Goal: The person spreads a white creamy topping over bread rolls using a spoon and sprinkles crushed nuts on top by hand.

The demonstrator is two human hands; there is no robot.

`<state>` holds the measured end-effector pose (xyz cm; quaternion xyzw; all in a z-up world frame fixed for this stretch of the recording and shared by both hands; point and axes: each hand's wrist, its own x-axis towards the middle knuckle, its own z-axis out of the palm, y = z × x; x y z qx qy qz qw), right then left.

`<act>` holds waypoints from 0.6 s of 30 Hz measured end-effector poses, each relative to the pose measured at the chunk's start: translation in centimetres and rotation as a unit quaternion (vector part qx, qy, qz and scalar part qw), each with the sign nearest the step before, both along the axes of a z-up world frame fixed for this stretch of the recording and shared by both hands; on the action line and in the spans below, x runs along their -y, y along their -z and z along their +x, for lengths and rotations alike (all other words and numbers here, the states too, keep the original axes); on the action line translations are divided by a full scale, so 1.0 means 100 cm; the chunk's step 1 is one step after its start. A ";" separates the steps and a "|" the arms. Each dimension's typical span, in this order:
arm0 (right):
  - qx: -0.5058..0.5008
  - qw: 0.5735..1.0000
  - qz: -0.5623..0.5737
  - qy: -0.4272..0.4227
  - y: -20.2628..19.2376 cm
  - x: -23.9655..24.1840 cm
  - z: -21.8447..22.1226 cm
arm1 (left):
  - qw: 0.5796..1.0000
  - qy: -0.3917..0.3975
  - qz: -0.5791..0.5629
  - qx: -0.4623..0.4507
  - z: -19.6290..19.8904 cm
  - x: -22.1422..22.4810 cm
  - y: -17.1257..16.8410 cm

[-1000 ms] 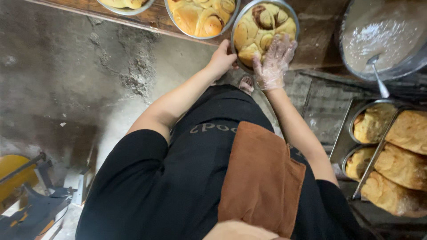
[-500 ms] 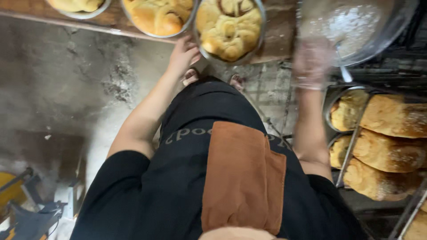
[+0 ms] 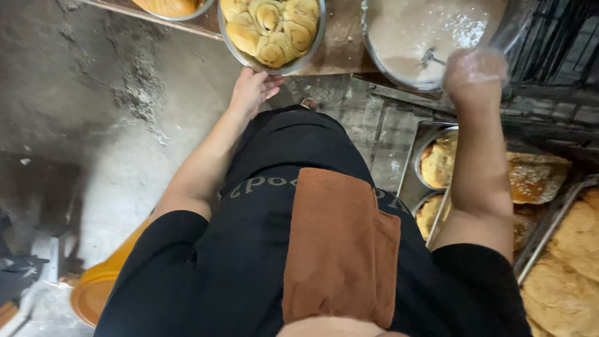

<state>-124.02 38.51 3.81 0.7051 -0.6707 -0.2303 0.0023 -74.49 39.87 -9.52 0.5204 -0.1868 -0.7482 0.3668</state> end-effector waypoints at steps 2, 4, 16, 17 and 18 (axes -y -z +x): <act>-0.065 0.983 -0.095 -0.142 0.007 0.010 -0.010 | 0.999 0.013 0.001 0.040 0.000 -0.003 -0.004; -0.095 0.984 -0.059 -0.141 0.013 0.024 -0.014 | 0.998 0.032 -0.032 0.046 0.005 -0.006 -0.011; 0.167 0.915 -0.332 -0.155 -0.011 -0.047 -0.004 | 0.956 0.061 -0.076 0.276 0.068 0.002 -0.038; 0.154 0.927 -0.317 -0.131 -0.005 -0.049 0.003 | 0.946 0.045 -0.065 0.316 0.070 0.008 -0.033; 0.140 0.937 -0.301 -0.107 0.000 -0.051 0.009 | 0.947 0.033 -0.086 0.308 0.071 0.010 -0.027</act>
